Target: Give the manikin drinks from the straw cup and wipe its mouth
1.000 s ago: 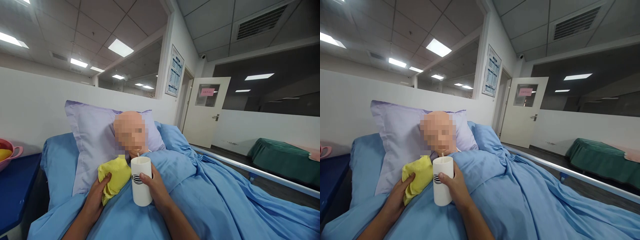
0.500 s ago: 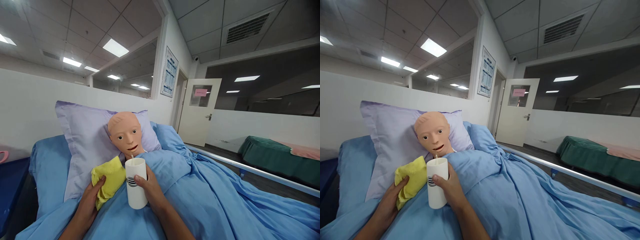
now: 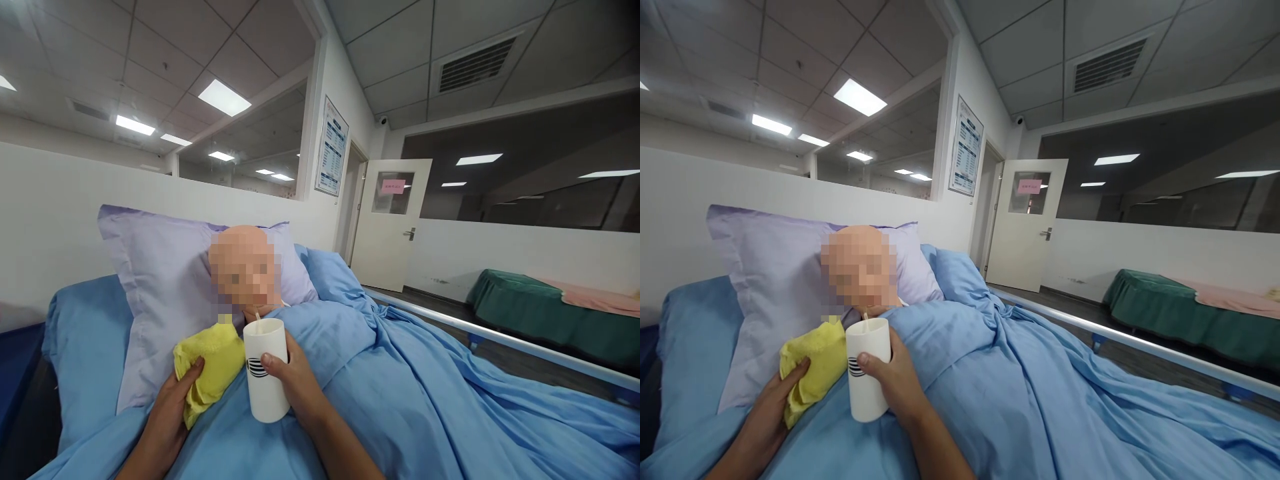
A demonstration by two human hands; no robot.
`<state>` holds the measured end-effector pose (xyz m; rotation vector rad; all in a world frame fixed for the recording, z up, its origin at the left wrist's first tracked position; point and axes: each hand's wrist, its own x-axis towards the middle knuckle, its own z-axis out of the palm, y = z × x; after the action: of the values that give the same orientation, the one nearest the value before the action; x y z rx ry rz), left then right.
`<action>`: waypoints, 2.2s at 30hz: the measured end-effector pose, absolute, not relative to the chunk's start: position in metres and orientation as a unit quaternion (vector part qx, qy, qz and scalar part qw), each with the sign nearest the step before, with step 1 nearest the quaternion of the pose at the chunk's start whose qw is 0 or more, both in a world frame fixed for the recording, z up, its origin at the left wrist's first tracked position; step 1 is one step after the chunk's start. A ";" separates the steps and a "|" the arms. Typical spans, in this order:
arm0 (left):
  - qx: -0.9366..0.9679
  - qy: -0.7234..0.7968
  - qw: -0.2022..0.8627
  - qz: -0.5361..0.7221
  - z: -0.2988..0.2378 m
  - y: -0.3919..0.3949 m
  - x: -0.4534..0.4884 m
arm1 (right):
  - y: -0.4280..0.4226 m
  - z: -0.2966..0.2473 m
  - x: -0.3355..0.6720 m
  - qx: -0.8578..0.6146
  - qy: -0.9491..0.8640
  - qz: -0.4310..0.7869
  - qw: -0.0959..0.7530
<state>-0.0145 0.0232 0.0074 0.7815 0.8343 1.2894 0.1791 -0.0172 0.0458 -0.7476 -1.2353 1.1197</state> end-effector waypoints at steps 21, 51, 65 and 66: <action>0.354 0.359 0.649 0.569 -0.005 0.029 -0.017 | -0.018 0.044 0.180 -0.332 -0.540 0.483 0.604; 0.330 0.346 0.666 0.572 0.005 0.021 -0.016 | -0.018 0.044 0.179 -0.362 -0.512 0.475 0.618; 0.330 0.353 0.657 0.579 0.003 0.021 -0.017 | -0.018 0.042 0.177 -0.324 -0.457 0.492 0.667; 0.330 0.353 0.657 0.579 0.004 0.020 -0.017 | -0.019 0.043 0.177 -0.323 -0.456 0.493 0.667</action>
<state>-0.0167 0.0203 0.0038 0.7485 0.7993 1.3110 0.1767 -0.0185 0.0431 -0.7288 -1.0294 1.1132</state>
